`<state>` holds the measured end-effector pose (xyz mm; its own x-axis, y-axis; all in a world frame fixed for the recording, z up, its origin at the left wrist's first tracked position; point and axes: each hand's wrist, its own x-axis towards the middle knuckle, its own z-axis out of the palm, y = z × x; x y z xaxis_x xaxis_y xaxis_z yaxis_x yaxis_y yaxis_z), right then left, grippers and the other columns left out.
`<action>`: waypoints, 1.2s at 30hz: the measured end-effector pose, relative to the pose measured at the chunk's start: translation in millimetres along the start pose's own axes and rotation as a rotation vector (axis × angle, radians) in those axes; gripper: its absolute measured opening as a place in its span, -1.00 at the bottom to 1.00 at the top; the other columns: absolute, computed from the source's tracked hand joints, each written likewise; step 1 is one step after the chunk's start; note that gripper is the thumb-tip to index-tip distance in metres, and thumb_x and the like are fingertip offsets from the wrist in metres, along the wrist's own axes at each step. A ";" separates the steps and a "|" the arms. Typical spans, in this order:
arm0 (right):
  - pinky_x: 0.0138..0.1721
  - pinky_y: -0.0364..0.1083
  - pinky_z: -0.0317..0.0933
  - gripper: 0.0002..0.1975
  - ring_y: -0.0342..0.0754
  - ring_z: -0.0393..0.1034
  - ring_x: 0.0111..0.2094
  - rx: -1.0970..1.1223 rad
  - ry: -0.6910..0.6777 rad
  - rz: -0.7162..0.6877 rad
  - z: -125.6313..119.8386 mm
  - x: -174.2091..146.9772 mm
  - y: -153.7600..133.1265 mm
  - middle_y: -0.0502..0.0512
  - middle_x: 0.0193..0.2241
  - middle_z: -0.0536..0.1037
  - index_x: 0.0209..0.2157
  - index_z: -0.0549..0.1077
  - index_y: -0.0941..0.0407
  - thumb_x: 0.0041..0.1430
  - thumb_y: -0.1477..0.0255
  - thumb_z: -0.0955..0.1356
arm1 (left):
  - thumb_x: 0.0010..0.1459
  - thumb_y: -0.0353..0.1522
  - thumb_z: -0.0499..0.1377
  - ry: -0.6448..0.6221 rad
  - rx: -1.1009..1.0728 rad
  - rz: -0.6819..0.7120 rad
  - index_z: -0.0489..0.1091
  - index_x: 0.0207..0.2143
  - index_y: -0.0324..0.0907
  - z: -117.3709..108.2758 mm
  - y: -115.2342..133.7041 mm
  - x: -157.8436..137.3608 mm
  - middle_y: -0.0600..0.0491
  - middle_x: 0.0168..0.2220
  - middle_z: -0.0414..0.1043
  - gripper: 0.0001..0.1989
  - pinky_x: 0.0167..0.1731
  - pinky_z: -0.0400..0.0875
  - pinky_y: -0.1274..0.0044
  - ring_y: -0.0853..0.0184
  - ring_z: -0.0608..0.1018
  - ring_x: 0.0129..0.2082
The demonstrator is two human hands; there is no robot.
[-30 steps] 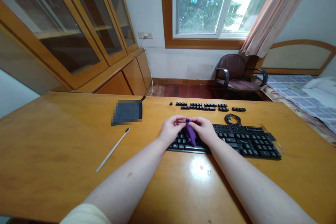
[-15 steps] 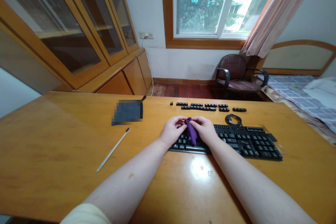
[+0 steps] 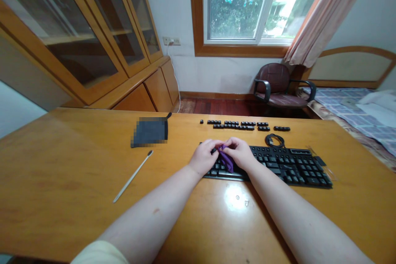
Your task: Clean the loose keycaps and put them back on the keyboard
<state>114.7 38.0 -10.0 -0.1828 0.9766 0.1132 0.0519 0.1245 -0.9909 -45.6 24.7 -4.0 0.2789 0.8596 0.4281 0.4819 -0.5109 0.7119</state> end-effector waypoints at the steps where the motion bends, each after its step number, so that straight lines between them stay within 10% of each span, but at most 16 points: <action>1: -0.39 -0.11 0.27 -0.84 -0.10 0.35 -0.49 0.007 0.001 -0.002 -0.5 0.2 0.1 -0.02 -0.56 0.47 -0.56 0.35 0.10 -0.17 0.38 0.42 | 0.00 -0.55 0.10 -0.007 0.004 0.005 0.41 -0.17 -0.11 0.1 -0.3 0.0 0.07 -0.26 0.45 -0.67 -0.14 0.38 0.47 0.35 0.47 -0.24; 36: -0.51 -0.16 0.16 -0.72 -0.15 0.27 -0.58 0.121 0.261 -0.005 -2.1 2.3 -2.2 -0.07 -0.61 0.41 -0.54 0.28 0.09 -0.09 0.22 0.41 | 0.05 -0.44 0.13 0.063 -0.054 -0.039 0.39 -0.15 -0.12 1.3 0.8 1.9 0.03 -0.20 0.44 -0.73 -0.10 0.36 0.44 0.33 0.47 -0.22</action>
<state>116.2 40.3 -7.4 0.0771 0.9901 0.1177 -0.0687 0.1230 -0.9900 -43.6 25.9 -3.3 0.2074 0.8776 0.4321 0.4451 -0.4780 0.7572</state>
